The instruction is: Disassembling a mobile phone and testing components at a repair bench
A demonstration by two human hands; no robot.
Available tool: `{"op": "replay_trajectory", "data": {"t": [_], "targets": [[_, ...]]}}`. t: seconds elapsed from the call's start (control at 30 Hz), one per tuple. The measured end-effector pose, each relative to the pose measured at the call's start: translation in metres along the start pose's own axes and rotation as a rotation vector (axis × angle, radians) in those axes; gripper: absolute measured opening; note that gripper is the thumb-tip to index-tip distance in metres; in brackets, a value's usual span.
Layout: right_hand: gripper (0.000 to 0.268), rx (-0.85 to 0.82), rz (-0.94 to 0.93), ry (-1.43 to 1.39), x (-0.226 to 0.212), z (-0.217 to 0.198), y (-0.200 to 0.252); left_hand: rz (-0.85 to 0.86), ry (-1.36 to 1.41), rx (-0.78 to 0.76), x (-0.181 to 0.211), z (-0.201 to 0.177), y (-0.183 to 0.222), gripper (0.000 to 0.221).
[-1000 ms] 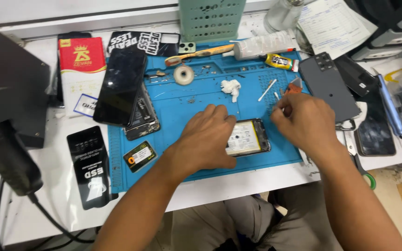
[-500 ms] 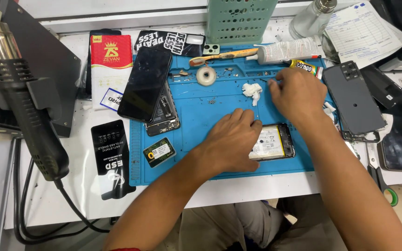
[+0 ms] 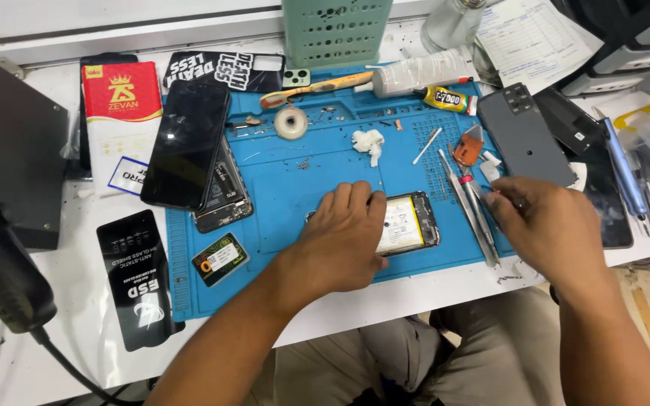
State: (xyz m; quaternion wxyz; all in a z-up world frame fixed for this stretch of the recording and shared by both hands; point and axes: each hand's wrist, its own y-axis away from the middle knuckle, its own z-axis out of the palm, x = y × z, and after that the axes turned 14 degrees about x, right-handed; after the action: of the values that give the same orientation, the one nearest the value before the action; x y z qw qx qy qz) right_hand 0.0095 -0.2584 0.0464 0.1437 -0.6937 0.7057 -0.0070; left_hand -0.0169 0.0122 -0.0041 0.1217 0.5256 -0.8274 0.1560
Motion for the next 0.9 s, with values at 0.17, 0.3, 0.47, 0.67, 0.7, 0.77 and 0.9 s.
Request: {"op": "replay_trajectory", "data": {"t": [0.17,0.3,0.47,0.67,0.7,0.77,0.9], "targets": [[0.022,-0.086,0.062,0.030,-0.005,-0.001,0.009,-0.005,0.004,-0.002,0.000,-0.003,-0.001,0.090],[0.020,-0.079,0.023,0.055,-0.005,0.009,0.008,-0.003,0.027,-0.010,0.000,-0.008,-0.003,0.086],[0.030,-0.196,0.050,0.207,-0.017,0.013,-0.002,0.048,0.019,0.040,-0.005,-0.009,-0.004,0.085],[0.038,-0.114,-0.024,0.354,-0.001,0.035,-0.004,0.076,-0.029,0.064,-0.005,-0.010,-0.007,0.083],[0.035,-0.053,-0.035,0.330,0.002,0.034,-0.003,0.088,-0.039,0.077,-0.005,-0.010,-0.006,0.082],[0.033,-0.021,-0.027,0.273,0.008,0.021,-0.008,0.090,-0.044,0.074,-0.005,-0.010,-0.006,0.080],[0.021,0.060,0.100,-0.085,0.007,-0.014,-0.019,0.087,-0.042,0.064,-0.004,-0.008,-0.007,0.077]]}}
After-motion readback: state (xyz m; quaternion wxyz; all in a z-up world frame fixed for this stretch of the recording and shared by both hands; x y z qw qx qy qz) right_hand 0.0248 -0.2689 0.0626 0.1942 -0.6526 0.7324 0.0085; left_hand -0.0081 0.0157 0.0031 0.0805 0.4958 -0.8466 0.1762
